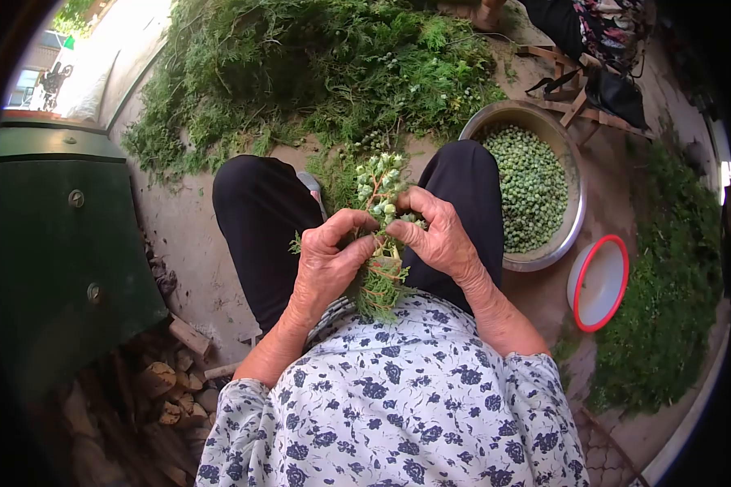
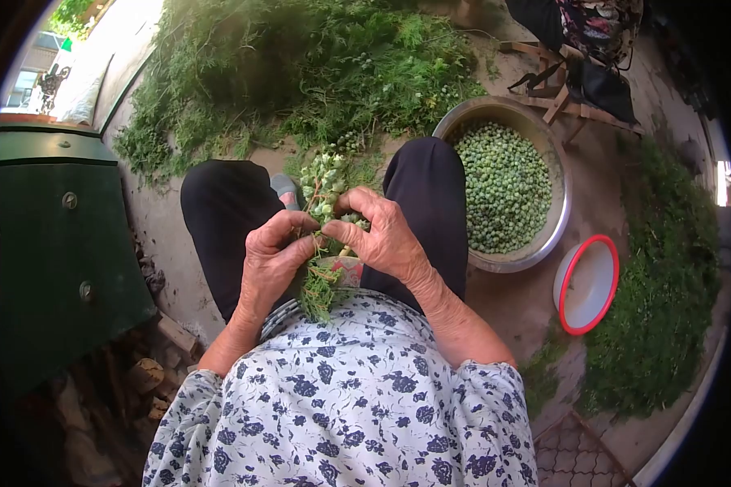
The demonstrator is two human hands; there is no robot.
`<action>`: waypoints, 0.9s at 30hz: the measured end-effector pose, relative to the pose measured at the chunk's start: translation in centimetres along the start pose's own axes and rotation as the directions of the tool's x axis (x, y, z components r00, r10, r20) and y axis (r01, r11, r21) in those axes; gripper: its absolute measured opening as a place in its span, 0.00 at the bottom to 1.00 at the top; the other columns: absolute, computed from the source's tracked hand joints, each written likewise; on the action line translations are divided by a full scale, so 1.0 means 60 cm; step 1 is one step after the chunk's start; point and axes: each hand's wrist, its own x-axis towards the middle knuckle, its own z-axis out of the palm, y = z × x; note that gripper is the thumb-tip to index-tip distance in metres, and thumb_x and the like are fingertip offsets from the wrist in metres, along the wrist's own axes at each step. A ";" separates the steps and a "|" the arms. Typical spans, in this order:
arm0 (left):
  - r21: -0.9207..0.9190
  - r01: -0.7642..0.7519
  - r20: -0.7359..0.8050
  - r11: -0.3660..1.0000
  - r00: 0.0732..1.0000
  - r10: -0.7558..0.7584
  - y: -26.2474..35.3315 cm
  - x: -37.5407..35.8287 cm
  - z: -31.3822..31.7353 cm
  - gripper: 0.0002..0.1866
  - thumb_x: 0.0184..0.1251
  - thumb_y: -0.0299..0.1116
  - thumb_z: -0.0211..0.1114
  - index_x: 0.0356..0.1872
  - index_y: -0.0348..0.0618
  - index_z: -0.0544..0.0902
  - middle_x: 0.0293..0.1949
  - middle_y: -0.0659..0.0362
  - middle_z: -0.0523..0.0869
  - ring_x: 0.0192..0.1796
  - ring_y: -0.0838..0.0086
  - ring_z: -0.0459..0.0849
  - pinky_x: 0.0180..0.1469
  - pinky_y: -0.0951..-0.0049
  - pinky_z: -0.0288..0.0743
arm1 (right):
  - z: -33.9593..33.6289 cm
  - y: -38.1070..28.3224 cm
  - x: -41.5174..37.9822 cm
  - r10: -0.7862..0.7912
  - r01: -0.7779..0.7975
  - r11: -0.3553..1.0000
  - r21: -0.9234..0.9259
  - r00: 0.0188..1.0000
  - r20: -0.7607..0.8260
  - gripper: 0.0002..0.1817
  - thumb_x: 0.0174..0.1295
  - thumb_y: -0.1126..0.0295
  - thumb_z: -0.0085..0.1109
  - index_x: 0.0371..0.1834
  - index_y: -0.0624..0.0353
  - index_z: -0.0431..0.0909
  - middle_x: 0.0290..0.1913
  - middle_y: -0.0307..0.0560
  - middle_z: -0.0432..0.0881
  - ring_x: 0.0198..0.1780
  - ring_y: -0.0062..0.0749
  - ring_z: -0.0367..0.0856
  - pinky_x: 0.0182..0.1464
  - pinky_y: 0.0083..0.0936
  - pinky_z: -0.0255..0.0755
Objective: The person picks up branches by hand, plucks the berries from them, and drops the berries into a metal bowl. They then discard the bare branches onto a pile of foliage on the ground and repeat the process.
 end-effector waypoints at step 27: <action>-0.118 -0.040 -0.076 0.992 0.997 0.031 0.001 -0.016 0.009 0.06 0.57 0.19 0.64 0.34 0.36 0.76 0.27 0.68 0.78 0.30 0.89 0.71 0.34 0.88 0.66 | 0.000 0.019 0.003 0.527 -0.155 0.512 0.845 0.833 -0.167 0.08 0.64 0.67 0.55 0.39 0.59 0.72 0.25 0.34 0.70 0.17 0.13 0.64 0.15 0.11 0.56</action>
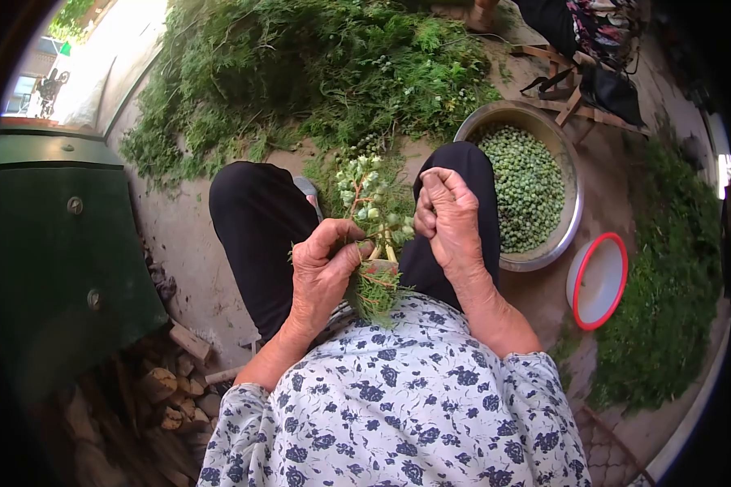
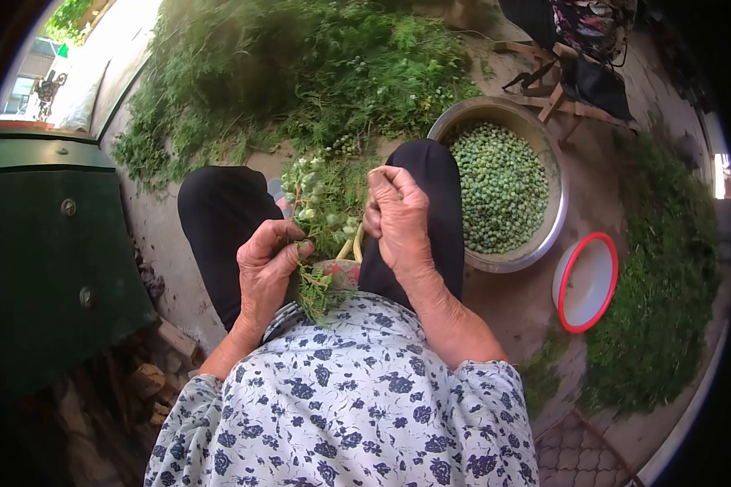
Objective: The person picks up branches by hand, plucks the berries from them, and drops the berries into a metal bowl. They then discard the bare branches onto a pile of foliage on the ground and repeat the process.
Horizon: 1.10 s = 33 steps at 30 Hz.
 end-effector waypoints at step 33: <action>-0.198 0.057 -0.084 0.978 0.994 -0.075 0.006 0.000 0.005 0.09 0.59 0.21 0.63 0.40 0.36 0.76 0.34 0.64 0.80 0.36 0.86 0.74 0.43 0.86 0.68 | -0.093 -0.132 -0.003 -0.410 0.395 0.912 -0.109 0.869 -0.278 0.07 0.63 0.72 0.55 0.42 0.60 0.72 0.32 0.37 0.72 0.29 0.21 0.73 0.24 0.15 0.64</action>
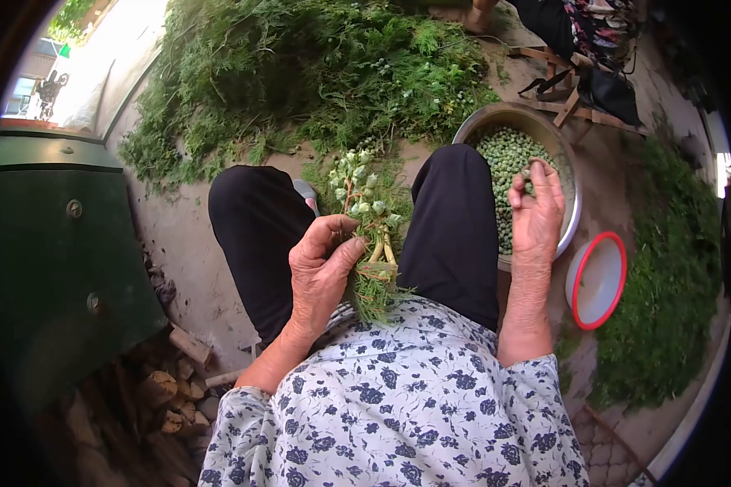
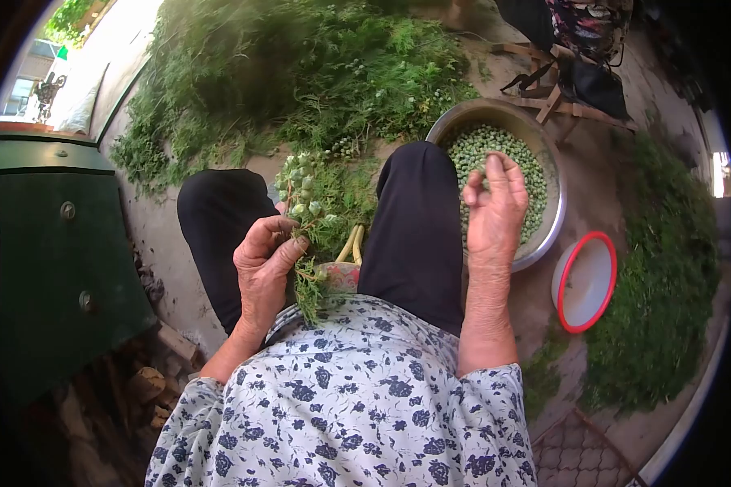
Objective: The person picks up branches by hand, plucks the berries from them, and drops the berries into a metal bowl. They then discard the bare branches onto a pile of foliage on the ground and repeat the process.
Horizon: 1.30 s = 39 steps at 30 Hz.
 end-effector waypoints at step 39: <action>-0.112 0.021 -0.013 0.993 1.000 -0.023 -0.001 0.007 0.003 0.10 0.61 0.23 0.62 0.43 0.34 0.76 0.32 0.64 0.80 0.34 0.87 0.74 0.39 0.86 0.70 | 0.104 0.053 -0.078 0.387 -0.398 0.915 -0.065 0.818 0.425 0.12 0.60 0.82 0.47 0.47 0.66 0.71 0.38 0.43 0.75 0.36 0.23 0.77 0.34 0.15 0.70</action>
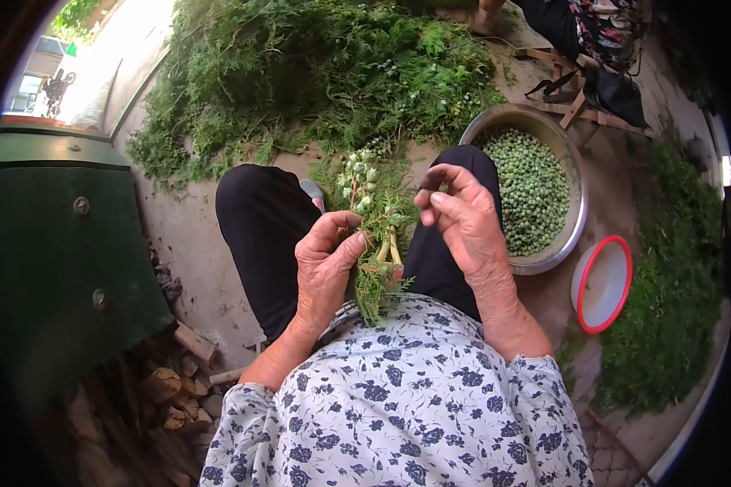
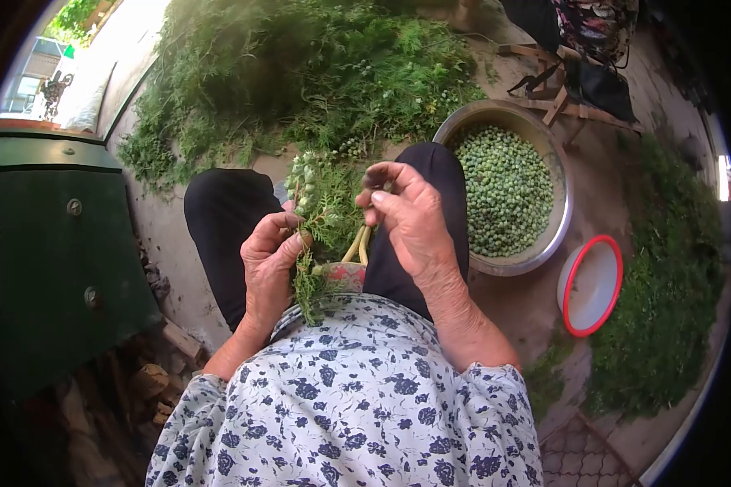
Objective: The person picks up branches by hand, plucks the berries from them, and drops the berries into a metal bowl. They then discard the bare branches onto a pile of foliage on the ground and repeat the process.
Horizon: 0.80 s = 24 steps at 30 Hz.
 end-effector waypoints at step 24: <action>0.266 -0.036 -0.019 0.963 0.999 0.043 -0.010 -0.001 -0.005 0.08 0.59 0.19 0.61 0.39 0.36 0.77 0.31 0.66 0.78 0.33 0.88 0.73 0.37 0.87 0.67 | -0.034 0.032 -0.006 0.091 -0.094 0.984 0.150 0.995 0.028 0.10 0.62 0.82 0.49 0.46 0.65 0.69 0.39 0.46 0.76 0.38 0.27 0.79 0.35 0.18 0.73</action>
